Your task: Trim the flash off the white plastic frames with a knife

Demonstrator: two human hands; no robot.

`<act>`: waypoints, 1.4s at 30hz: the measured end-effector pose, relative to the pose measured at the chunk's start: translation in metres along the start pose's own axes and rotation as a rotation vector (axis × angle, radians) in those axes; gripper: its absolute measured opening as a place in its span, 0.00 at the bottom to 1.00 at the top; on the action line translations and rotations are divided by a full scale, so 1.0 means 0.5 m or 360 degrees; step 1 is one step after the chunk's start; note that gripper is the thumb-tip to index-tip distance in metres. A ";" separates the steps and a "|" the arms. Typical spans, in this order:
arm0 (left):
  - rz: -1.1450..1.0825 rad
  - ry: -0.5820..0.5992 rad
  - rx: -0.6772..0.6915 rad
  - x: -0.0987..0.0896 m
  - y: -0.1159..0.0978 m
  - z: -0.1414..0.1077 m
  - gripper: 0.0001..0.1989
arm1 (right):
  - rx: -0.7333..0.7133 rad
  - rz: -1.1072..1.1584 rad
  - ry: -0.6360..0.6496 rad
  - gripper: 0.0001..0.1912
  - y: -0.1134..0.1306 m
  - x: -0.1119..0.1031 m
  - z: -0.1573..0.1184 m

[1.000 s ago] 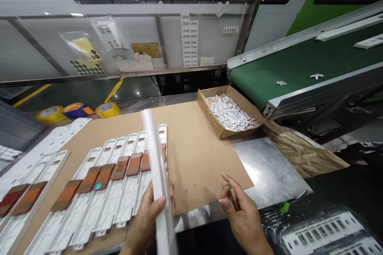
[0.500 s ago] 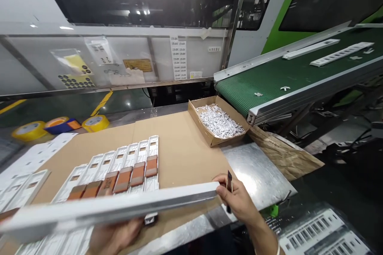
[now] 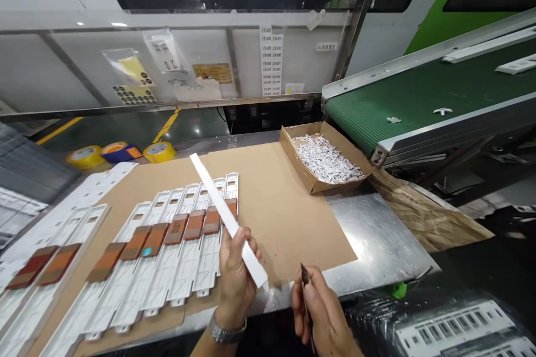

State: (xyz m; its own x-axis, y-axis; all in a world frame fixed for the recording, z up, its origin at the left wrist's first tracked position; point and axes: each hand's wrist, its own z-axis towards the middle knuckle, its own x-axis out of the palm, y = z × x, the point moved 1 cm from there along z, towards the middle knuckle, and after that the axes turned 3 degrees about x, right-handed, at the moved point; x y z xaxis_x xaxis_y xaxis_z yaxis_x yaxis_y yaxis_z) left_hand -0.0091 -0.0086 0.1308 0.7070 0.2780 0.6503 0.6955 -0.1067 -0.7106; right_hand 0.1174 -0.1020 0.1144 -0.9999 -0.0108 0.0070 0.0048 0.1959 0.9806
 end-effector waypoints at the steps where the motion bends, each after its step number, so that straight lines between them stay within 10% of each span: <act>1: 0.0002 0.0016 -0.0015 -0.002 -0.002 0.002 0.14 | -0.0028 -0.0111 0.0121 0.20 0.008 -0.003 -0.006; 12: 0.0091 0.0063 -0.0095 -0.001 0.004 -0.004 0.17 | -0.0409 -0.1016 -0.0069 0.16 0.004 0.019 -0.012; 42: 0.0104 0.0015 -0.0048 0.021 -0.007 -0.019 0.25 | -0.0286 -0.1088 -0.0038 0.19 0.012 0.023 -0.007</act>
State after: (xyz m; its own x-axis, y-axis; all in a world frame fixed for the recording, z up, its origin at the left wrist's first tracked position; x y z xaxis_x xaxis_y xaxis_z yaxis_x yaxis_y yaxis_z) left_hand -0.0030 -0.0142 0.1426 0.7521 0.2605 0.6054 0.6513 -0.1533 -0.7432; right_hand 0.1060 -0.1046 0.1209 -0.7796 -0.0516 -0.6242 -0.6245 -0.0121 0.7809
